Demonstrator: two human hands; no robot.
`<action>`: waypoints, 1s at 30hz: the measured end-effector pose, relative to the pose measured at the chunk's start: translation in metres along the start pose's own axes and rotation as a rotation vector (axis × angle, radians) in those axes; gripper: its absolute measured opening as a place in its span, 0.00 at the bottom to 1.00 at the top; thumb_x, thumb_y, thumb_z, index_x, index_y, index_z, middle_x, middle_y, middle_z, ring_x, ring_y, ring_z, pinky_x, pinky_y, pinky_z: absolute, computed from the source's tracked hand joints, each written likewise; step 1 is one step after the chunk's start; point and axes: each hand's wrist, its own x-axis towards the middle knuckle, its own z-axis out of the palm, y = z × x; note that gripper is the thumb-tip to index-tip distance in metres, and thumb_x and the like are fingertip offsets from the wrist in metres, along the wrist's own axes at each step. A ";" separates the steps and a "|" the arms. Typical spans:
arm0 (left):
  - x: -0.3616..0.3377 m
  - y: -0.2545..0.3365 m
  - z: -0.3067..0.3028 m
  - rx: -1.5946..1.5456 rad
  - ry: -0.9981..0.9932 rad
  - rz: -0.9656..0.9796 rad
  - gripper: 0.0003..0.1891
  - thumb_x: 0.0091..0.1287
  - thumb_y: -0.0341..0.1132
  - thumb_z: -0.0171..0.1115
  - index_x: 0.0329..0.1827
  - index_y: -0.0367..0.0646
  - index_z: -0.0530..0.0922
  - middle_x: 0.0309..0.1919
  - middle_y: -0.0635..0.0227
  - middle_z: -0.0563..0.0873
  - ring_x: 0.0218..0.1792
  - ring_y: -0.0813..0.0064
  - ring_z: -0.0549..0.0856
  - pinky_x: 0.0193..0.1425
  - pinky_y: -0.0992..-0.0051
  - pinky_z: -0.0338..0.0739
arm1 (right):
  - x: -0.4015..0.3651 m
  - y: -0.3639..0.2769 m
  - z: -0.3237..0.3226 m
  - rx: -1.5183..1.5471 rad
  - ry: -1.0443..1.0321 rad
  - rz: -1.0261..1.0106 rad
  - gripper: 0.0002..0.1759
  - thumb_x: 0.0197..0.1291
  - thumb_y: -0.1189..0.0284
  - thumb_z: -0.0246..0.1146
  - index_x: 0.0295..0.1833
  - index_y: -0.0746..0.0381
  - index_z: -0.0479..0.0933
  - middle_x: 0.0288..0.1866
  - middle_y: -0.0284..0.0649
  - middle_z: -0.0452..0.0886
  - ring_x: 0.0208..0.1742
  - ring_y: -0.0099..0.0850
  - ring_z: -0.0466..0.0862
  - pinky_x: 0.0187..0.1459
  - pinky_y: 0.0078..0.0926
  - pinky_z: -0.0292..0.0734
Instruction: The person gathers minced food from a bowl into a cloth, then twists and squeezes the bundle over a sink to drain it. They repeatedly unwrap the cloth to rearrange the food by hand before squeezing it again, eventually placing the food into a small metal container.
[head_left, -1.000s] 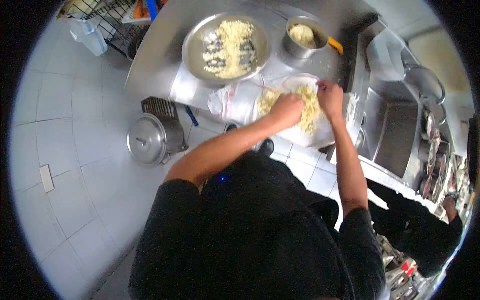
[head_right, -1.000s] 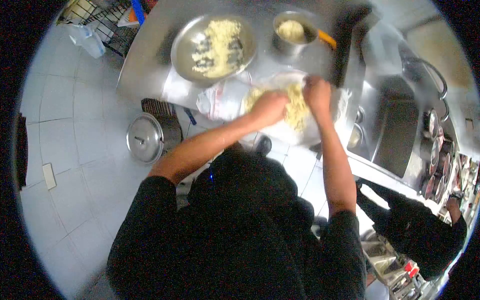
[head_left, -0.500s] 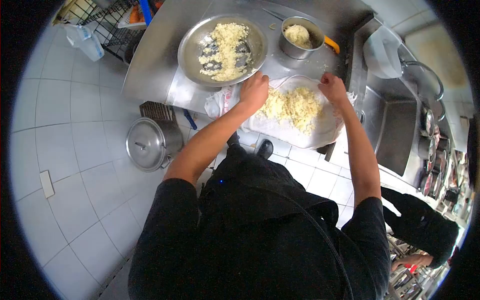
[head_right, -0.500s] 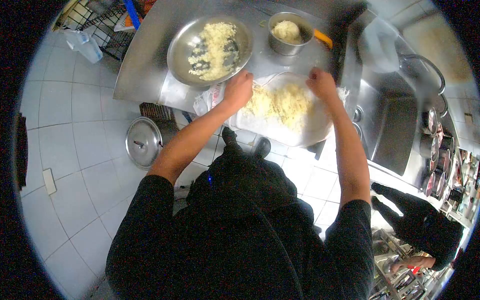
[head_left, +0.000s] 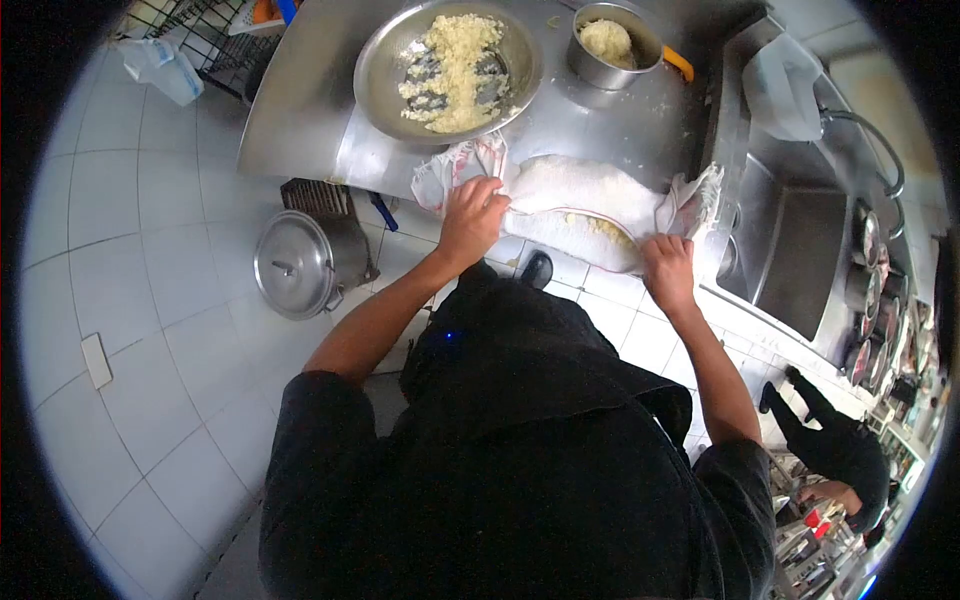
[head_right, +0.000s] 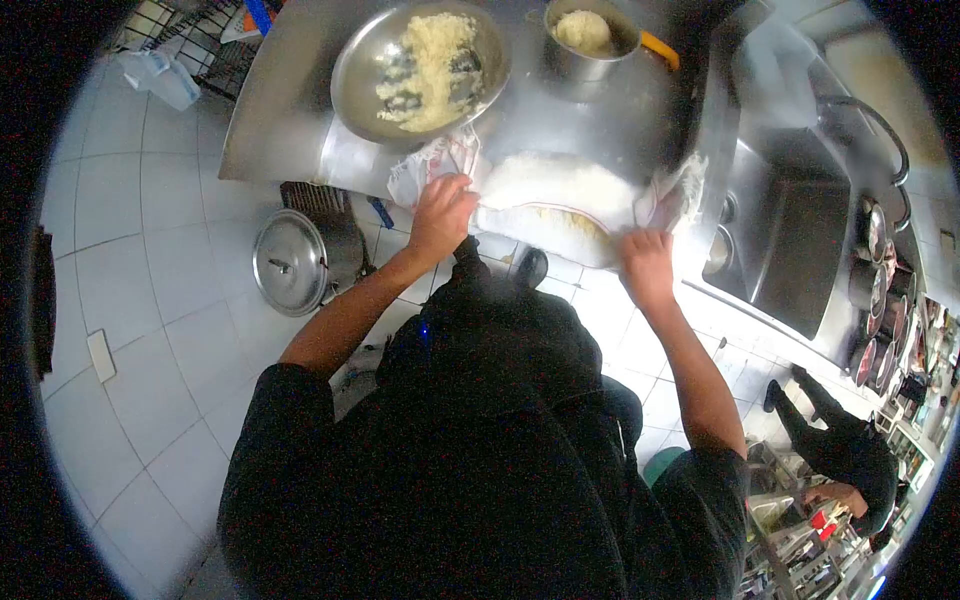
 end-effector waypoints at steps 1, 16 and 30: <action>-0.007 -0.003 0.004 0.014 -0.026 0.008 0.07 0.59 0.28 0.64 0.40 0.42 0.79 0.49 0.60 0.79 0.56 0.56 0.77 0.58 0.58 0.70 | -0.002 -0.001 0.005 -0.072 -0.072 0.005 0.08 0.50 0.76 0.59 0.38 0.61 0.77 0.40 0.41 0.77 0.46 0.40 0.76 0.50 0.41 0.67; -0.094 0.010 0.081 -1.109 -0.552 -1.444 0.26 0.60 0.33 0.71 0.61 0.41 0.72 0.58 0.59 0.76 0.62 0.60 0.75 0.67 0.55 0.68 | 0.006 -0.019 -0.008 -0.066 -0.395 0.040 0.13 0.54 0.70 0.66 0.44 0.61 0.79 0.48 0.42 0.78 0.52 0.40 0.76 0.54 0.43 0.67; -0.097 0.022 0.051 -1.863 -0.165 -1.418 0.14 0.72 0.37 0.57 0.55 0.40 0.73 0.51 0.59 0.82 0.57 0.63 0.80 0.62 0.60 0.73 | 0.007 -0.008 0.007 -0.034 -0.292 0.132 0.07 0.51 0.74 0.61 0.36 0.64 0.79 0.36 0.49 0.82 0.42 0.47 0.82 0.48 0.45 0.73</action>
